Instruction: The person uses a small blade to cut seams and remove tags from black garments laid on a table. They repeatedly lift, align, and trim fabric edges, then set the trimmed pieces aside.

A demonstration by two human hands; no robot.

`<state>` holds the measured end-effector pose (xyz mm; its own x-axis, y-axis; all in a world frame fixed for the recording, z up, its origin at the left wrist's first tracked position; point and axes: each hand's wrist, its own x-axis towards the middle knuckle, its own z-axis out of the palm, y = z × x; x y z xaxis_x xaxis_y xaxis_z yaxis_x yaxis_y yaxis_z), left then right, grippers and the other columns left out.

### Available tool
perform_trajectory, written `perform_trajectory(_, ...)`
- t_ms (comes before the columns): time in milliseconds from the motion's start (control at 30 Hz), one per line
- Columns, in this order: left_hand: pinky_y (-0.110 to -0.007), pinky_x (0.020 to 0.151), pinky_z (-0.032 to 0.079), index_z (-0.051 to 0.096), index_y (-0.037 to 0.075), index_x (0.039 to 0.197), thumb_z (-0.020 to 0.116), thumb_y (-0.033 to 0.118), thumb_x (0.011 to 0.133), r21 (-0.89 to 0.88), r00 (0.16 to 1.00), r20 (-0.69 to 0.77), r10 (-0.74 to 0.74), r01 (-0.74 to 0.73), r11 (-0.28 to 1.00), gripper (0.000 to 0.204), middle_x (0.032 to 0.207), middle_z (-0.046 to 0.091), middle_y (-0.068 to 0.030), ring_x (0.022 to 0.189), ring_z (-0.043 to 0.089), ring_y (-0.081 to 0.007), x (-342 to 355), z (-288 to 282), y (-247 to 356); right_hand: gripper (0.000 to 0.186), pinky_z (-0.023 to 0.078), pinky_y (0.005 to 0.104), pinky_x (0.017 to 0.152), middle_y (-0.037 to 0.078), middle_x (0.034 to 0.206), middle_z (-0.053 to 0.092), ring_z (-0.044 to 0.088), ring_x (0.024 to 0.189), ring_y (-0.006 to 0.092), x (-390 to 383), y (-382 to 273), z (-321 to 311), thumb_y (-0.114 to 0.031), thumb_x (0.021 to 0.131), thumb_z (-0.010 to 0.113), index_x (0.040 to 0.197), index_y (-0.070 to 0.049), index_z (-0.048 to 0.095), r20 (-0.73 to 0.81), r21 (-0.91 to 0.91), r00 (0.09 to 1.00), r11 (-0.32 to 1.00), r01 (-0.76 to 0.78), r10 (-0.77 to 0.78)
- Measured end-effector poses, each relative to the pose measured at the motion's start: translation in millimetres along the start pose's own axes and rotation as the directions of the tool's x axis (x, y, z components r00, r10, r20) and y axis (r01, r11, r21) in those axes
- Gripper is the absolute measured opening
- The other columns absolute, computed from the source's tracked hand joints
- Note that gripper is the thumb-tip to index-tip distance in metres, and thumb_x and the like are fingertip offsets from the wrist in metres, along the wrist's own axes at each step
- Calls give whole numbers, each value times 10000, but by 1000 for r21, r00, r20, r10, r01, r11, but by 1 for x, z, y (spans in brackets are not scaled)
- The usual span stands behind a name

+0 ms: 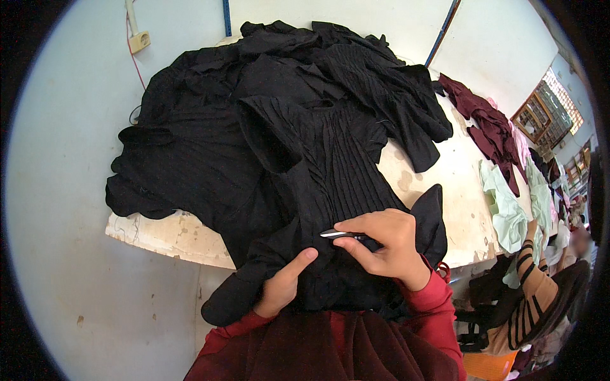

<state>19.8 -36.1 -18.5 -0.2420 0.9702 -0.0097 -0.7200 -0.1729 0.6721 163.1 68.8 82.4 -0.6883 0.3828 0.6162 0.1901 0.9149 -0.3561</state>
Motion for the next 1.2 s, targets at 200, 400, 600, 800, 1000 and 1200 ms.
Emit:
perform_trajectory(200, -392, 1082, 290, 444, -47, 1297, 490, 100, 919, 69, 1000, 2, -16, 15, 998, 408, 1306, 495, -154, 1237, 446, -254, -3, 3, 3, 184, 400, 257, 498, 41, 742, 687, 635, 578, 170, 3, -2, -1, -178, 693, 771, 836, -83, 705, 6, 28, 1000, 1000, 3, -3)
perform_trajectory(400, -395, 1084, 287, 419, -41, 1317, 479, 114, 924, 122, 999, 29, -13, 10, 992, 427, 1322, 480, -150, 1249, 434, -252, -4, 3, 5, 186, 367, 244, 488, 9, 744, 688, 620, 563, 130, 6, -4, 2, -195, 675, 782, 822, -110, 704, 48, -69, 992, 991, 119, -116)
perform_trajectory(600, -392, 1076, 300, 423, -31, 1319, 487, 103, 918, 136, 998, 51, -22, 15, 991, 428, 1324, 480, -144, 1247, 438, -251, -5, 2, 6, 168, 366, 267, 472, -30, 689, 652, 581, 527, 127, 9, -5, 3, -244, 722, 738, 859, -155, 697, 46, -102, 986, 981, 166, -162)
perform_trajectory(800, -314, 987, 396, 522, -26, 1226, 591, 107, 898, 145, 997, 28, 67, -70, 987, 361, 1209, 562, -99, 1093, 539, -197, -5, 4, 7, 161, 377, 253, 475, 5, 719, 681, 608, 540, 129, 8, -6, 4, -189, 688, 772, 820, -120, 709, 25, -48, 990, 989, 138, -137)
perform_trajectory(1000, -309, 966, 402, 553, -24, 1197, 620, 184, 892, 399, 988, -22, 154, -133, 907, 375, 1180, 586, -115, 1067, 550, -206, -5, -3, 3, 135, 444, 264, 495, 27, 733, 686, 644, 583, 165, 3, 0, 12, -183, 723, 750, 827, -106, 710, -17, 93, 999, 994, 50, -48)
perform_trajectory(1200, -313, 956, 409, 575, -21, 1172, 627, 203, 889, 451, 984, -34, 176, -142, 881, 364, 1158, 605, -122, 1056, 562, -214, -2, 2, 2, 236, 437, 245, 532, 112, 823, 674, 642, 655, 159, -3, 3, 12, -151, 706, 775, 893, -44, 677, -108, 362, 978, 923, -130, 180)
